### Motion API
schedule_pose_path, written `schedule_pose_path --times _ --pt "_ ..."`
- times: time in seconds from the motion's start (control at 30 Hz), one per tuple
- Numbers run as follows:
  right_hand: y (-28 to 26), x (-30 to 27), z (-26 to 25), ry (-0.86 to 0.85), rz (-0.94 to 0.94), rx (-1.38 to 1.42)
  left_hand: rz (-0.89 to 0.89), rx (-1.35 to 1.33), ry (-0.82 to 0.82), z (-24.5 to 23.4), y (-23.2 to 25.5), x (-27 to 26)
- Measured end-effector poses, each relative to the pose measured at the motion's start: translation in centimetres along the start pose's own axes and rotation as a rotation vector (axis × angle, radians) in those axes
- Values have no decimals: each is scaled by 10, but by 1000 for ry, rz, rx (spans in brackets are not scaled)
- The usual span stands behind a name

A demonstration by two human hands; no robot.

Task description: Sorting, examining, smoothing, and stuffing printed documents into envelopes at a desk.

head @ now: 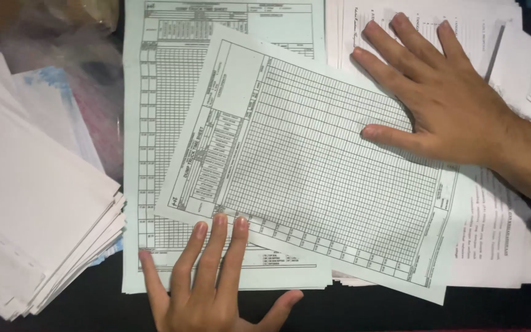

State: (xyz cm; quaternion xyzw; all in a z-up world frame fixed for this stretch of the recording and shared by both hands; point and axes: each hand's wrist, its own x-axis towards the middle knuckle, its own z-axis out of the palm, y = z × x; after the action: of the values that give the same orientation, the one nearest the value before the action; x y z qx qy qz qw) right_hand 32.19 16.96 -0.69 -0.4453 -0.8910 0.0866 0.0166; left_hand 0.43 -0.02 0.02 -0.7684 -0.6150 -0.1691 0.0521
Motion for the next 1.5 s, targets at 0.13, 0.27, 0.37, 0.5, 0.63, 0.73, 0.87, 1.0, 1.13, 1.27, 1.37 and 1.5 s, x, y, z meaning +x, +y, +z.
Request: schedule_pose_path --times 0.13,0.27,0.37,0.5,0.63,0.73,0.87,1.0,1.13,1.27,1.37,1.5 --pt "3 -5 0 18 46 -25 1 21 -11 2 1 -1" --pt "2 -5 0 36 27 3 10 -4 -26 5 0 -4" --pt "-3 -6 -6 49 -15 38 10 -22 -9 10 -2 -7" --pt "-6 -21 -23 155 82 35 -9 -45 -30 8 -1 -9" --pt "-16 -61 -52 346 366 454 -45 -5 -87 6 3 -7" --pt "30 -102 -44 431 515 773 -16 -15 -96 7 -3 -6" --pt "152 -160 -6 374 470 839 22 -18 -116 12 -13 -12" --pt "153 -132 -30 176 556 1100 -2 -28 -123 21 -13 -19" --pt "118 -96 -63 195 916 1230 -98 -109 -80 41 -16 -28" --pt "109 -85 -71 211 1001 1253 -38 -133 -58 67 -42 -43" --pt "105 -80 -72 256 1002 1339 -52 -124 -25 64 -33 -39" --pt "113 -86 -62 300 966 1366 -165 -55 -128 40 -16 -26"
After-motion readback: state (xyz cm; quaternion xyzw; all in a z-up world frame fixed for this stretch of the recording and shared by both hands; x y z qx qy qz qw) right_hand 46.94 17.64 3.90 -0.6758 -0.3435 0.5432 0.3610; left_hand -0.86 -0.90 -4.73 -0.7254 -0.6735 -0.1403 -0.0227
